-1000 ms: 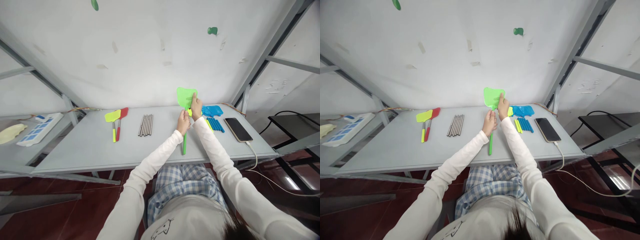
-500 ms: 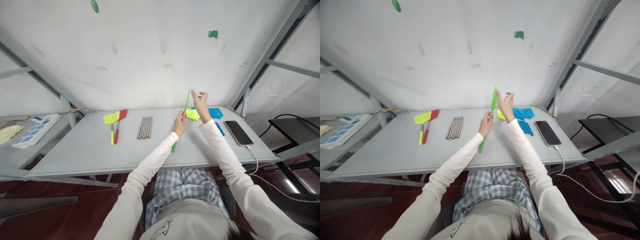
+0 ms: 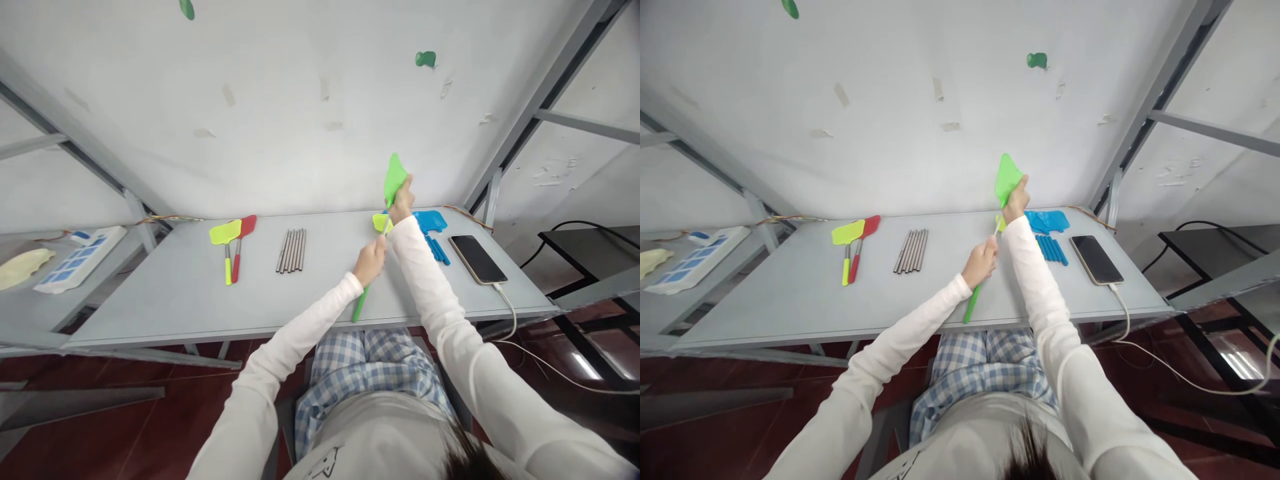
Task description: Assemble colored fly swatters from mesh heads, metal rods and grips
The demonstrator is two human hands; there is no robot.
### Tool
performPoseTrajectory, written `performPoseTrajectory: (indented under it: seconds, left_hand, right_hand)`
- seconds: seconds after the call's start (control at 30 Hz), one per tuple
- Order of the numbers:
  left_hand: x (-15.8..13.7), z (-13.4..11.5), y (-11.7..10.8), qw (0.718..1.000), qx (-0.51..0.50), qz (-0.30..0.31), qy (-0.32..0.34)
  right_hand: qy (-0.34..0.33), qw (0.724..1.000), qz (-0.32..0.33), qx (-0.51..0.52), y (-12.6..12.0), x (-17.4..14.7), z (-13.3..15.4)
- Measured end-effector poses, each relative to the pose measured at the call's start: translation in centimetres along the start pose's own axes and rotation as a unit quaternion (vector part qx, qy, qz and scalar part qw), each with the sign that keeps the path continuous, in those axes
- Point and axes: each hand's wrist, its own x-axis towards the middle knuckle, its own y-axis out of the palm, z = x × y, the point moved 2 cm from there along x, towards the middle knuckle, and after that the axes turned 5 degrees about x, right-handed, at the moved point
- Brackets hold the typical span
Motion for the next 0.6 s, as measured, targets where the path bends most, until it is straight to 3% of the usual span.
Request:
performPoseTrajectory:
  seconds: [0.03, 0.07, 0.1, 0.2, 0.3, 0.37, 0.6]
  left_hand:
    - [-1.1, 0.0, 0.1, 0.999, 0.028, 0.029, 0.023]
    - [-2.0, -0.2, 0.3, 0.996, 0.044, 0.067, 0.038]
    - [-2.8, -0.4, 0.3, 0.993, 0.049, 0.104, 0.037]
    - [-3.5, -1.8, -0.4, 0.988, 0.001, 0.156, -0.007]
    - [-2.3, -3.7, -2.3, 0.989, -0.079, 0.126, -0.008]
    - [-1.2, -4.4, -3.7, 0.985, -0.125, 0.122, 0.001]
    - [2.1, -3.0, -5.9, 0.963, -0.230, 0.140, -0.006]
  right_hand:
    - [0.041, 0.994, -0.093, 0.026, -0.6, 1.2, 0.3]
    - [0.046, 0.989, -0.137, 0.038, -1.0, 2.3, 0.8]
    - [0.038, 0.989, -0.140, 0.041, -1.3, 3.3, 1.3]
    - [0.052, 0.995, -0.077, 0.020, -1.6, 4.9, 1.6]
    - [0.095, 0.991, -0.021, -0.089, -2.2, 4.2, 0.1]
    - [0.089, 0.978, 0.008, -0.186, -2.9, 3.2, -1.3]
    - [0.016, 0.962, -0.005, -0.273, -5.4, 0.6, -4.9]
